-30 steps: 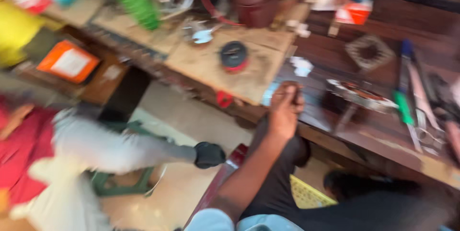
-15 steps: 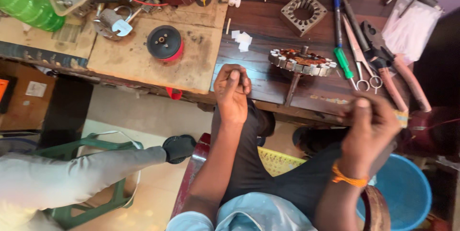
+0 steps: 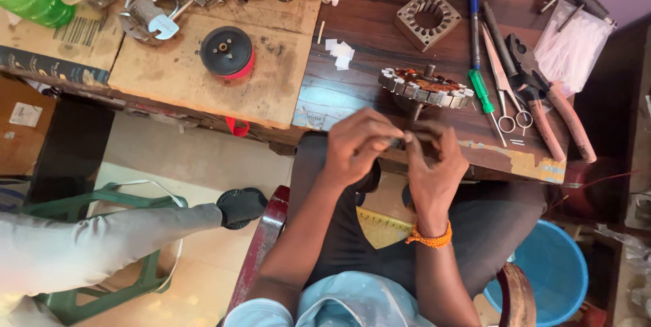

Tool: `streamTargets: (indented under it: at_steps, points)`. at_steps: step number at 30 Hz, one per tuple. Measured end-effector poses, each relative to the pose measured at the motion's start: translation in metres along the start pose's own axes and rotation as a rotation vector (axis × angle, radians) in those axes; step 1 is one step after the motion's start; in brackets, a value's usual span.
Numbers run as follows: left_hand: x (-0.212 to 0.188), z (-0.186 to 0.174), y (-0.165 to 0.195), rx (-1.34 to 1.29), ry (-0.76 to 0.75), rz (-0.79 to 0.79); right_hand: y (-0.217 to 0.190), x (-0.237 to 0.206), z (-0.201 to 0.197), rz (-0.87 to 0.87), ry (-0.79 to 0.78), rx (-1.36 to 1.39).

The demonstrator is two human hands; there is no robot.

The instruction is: The person sits at a workbench fitting components onto an electric motor armature, pressing and aligning parts by hand and turning the armature to work on different sides. Near the end they pick up a green-handled screwdriver and drive screws into the armature assembly.

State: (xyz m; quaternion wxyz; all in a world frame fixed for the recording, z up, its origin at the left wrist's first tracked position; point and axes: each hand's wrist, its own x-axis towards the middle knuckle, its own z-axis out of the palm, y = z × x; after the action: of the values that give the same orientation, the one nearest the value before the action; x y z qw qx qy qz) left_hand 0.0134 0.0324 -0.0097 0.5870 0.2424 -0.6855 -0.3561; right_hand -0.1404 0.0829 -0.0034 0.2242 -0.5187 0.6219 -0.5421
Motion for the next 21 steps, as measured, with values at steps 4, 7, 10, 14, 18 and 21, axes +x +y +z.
streamTargets:
  at_steps: [4,7,10,14,18,21]
  points:
    - [0.012,0.011,0.012,0.408,-0.166,0.159,0.009,-0.004,-0.015,-0.018,-0.107,-0.18]
    - [0.018,0.013,0.016,0.64,-0.193,0.206,0.003,-0.004,-0.03,-0.168,-0.163,-0.151]
    - [0.02,0.02,0.018,0.666,-0.076,0.246,-0.014,0.002,-0.054,-0.151,-0.171,-0.335]
    - [0.019,0.028,0.014,0.522,0.016,0.186,-0.044,0.019,-0.076,-0.142,-0.267,-0.278]
    - [0.017,0.03,0.008,0.325,0.126,0.121,-0.071,0.039,-0.077,-0.289,-0.364,-0.432]
    - [0.016,0.035,0.004,0.217,0.184,0.028,-0.084,0.053,-0.071,-0.191,-0.348,-0.395]
